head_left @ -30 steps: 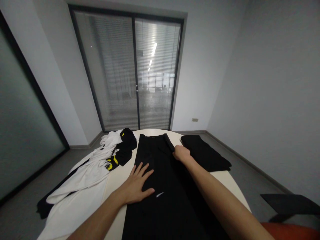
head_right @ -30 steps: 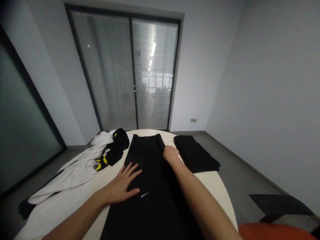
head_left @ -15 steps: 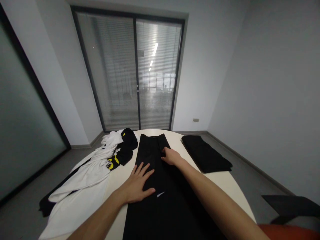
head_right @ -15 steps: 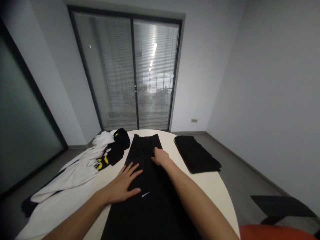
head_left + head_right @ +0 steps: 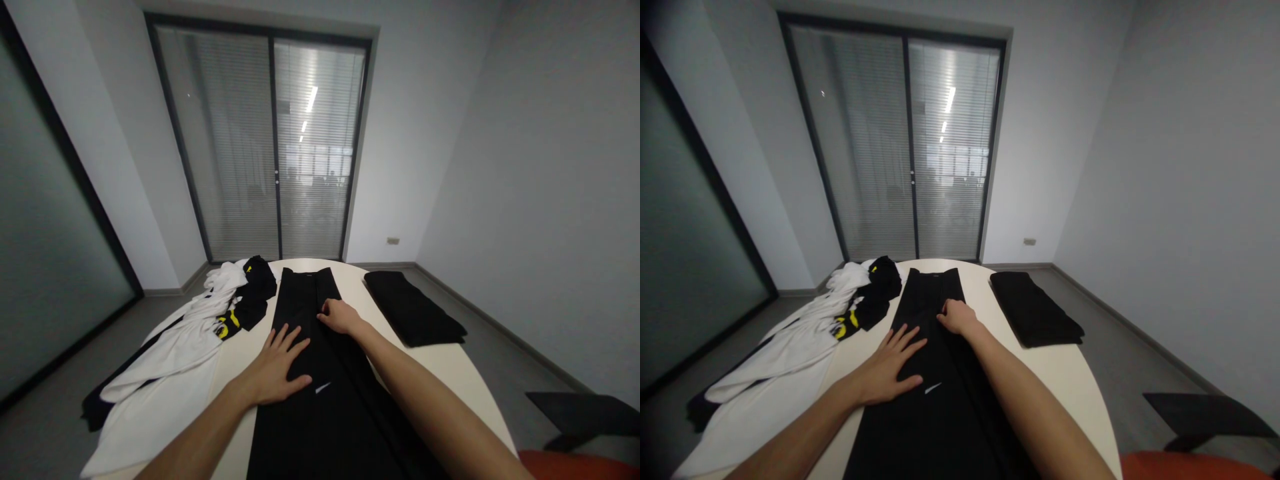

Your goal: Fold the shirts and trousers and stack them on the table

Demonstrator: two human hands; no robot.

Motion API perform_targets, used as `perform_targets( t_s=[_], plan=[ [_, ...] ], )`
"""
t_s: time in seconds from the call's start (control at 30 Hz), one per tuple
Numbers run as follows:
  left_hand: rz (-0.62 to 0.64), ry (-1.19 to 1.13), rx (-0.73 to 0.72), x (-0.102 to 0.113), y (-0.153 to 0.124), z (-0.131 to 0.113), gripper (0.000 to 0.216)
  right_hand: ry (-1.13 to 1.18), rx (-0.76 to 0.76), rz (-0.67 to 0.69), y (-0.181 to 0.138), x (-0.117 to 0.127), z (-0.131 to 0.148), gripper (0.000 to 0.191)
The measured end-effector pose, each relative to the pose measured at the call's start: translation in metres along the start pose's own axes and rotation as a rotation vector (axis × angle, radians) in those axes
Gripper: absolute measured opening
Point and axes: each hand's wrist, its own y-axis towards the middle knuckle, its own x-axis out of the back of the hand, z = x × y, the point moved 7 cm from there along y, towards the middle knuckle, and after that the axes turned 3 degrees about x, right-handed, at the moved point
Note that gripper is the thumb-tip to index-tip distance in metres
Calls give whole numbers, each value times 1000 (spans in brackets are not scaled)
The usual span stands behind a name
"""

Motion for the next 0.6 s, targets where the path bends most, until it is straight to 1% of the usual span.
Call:
perform_targets(
  t_s=[0.17,0.27,0.33,0.43,0.5,0.6],
  plan=[
    [-7,2,-7,-2,0,1,76,57,55,-4,-1,-8,6,23],
    [-27,6,-8,-1,3,2,75,97,94,15,-2,-11,11,25],
    [-54,20,-8,3,6,1,75,110,113,25,-4,-12,14,31],
    [-154,57,7,16,9,-6,72,110,121,9,-8,-12,13,44],
    [-215,79,24,23,9,-12,66,110,128,-5,-11,-10,11,50],
    [-232,94,47,22,7,-19,53,133,198,24,-14,-9,9,65]
  ],
)
